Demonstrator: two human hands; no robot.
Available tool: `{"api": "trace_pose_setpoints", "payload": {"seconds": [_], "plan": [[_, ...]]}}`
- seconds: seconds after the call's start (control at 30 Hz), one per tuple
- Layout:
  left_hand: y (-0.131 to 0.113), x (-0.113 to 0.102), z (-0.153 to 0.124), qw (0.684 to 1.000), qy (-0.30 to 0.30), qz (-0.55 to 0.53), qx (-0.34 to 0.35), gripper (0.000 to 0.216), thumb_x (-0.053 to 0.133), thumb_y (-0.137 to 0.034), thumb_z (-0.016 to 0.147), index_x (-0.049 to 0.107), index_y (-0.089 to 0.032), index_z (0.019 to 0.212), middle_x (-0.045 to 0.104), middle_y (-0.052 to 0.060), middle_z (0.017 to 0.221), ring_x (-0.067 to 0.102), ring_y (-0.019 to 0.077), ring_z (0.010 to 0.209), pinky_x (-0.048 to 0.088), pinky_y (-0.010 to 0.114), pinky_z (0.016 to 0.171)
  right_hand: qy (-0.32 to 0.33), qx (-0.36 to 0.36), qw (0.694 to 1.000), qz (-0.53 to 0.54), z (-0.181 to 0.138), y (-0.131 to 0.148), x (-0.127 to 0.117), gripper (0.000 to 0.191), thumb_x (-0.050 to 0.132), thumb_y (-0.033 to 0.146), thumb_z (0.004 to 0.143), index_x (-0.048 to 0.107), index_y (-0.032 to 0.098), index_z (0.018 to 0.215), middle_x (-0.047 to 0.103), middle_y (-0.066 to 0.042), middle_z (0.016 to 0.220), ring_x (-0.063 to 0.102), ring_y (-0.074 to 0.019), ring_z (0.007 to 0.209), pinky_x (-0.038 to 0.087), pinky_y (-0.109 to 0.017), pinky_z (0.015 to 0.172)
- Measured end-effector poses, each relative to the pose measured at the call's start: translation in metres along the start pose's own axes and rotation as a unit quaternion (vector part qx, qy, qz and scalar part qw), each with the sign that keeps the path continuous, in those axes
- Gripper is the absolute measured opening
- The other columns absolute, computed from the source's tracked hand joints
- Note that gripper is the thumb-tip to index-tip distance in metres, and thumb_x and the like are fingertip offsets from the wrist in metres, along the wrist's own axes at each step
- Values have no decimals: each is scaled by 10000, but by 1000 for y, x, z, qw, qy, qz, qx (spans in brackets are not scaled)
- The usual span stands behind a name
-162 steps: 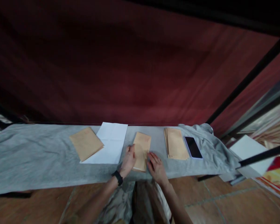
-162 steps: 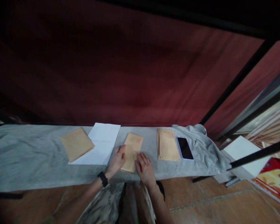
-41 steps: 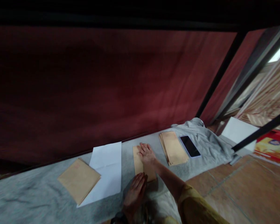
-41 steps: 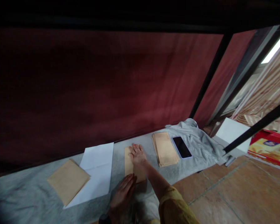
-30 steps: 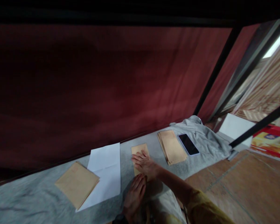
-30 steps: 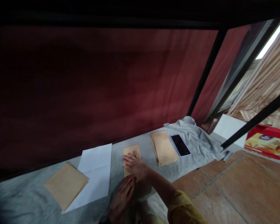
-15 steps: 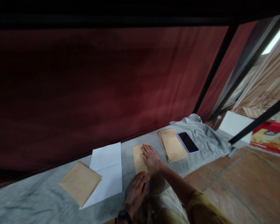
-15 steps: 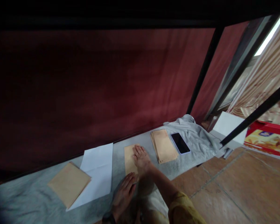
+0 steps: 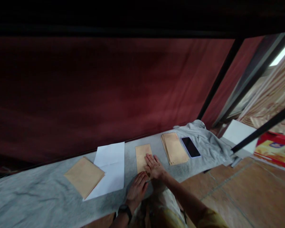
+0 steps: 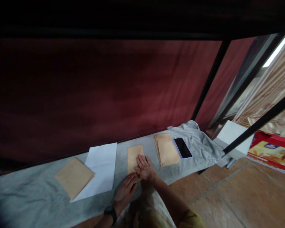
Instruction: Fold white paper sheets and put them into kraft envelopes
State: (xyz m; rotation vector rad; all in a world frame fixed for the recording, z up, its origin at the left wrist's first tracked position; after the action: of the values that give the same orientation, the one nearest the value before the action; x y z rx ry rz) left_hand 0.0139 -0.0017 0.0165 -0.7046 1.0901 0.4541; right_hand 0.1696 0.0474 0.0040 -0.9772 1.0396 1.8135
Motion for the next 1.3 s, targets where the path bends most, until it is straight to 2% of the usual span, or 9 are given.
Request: {"api": "trace_pose_setpoints", "payload": {"seconds": [0.17,0.37,0.57,0.73,0.83,0.93,1.07,1.17,1.3], "plan": [[1,3,0,1000,20,17,-1,374,428,-252,991,600,-212,1320,611,62,1398,548,204,1314,479,426,1108,-21,-23,1000,-1,-30,15,-9,502,440,326,1011,425,179,1491,480,-138,1507,415,-240,1427,331,-501,1169],[-1,-3,-1,1000,-4,-9,-20,354,402,-265,1007,629,-222,1276,646,47,1348,570,179,1279,486,389,1093,-9,-43,999,24,-65,25,-26,488,474,298,1010,426,216,1489,515,-117,1486,464,-224,1393,380,-480,1146],[0,-4,28,997,13,-36,-69,305,402,-209,989,689,-230,1090,710,48,1180,626,186,1155,503,398,1047,11,-33,997,69,-76,27,-39,541,535,335,976,427,220,1494,515,-99,1489,479,-226,1382,356,-481,1178],[7,10,68,999,16,0,-34,406,405,-243,988,557,-217,1363,526,68,1483,434,213,1402,368,446,1164,3,-15,996,83,-74,26,-35,493,556,316,956,509,205,1434,583,-101,1426,504,-242,1361,361,-507,1177],[14,23,88,999,42,15,-27,466,377,-280,1002,471,-237,1456,435,64,1558,349,223,1458,289,461,1197,-11,-17,997,74,-74,26,-33,470,556,311,947,540,190,1401,608,-113,1395,514,-253,1351,365,-516,1174],[22,32,106,996,68,23,-44,493,372,-339,1013,409,-273,1500,366,43,1600,283,228,1490,213,481,1216,-8,-31,998,63,-75,27,-33,491,530,299,960,495,211,1442,593,-106,1414,502,-250,1362,370,-513,1170],[32,38,129,996,69,22,-58,501,367,-429,1020,394,-303,1504,360,27,1603,254,219,1501,153,490,1225,13,-39,998,52,-75,26,-36,556,485,287,986,362,240,1527,514,-85,1493,456,-236,1400,365,-500,1174],[39,40,144,996,50,25,-72,502,365,-437,1019,385,-317,1507,371,18,1598,238,206,1506,131,478,1230,15,-45,998,45,-76,27,-36,560,459,274,995,334,248,1540,470,-81,1527,421,-234,1425,361,-502,1175],[41,44,145,996,54,33,-67,515,356,-428,1021,370,-292,1518,389,31,1589,236,204,1507,135,462,1229,6,-47,998,51,-78,25,-33,551,424,259,1004,322,260,1545,461,-87,1533,431,-236,1418,358,-508,1172]]}}
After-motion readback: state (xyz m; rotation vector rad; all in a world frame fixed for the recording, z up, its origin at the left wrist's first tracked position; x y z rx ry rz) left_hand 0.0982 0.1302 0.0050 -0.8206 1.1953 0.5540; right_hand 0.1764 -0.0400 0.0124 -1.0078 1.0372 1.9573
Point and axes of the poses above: each hand's wrist, its own z-axis towards the middle knuckle, its own x-axis out of the palm, y = z × x, the point moved 5 cm from there along z, towards the middle knuckle
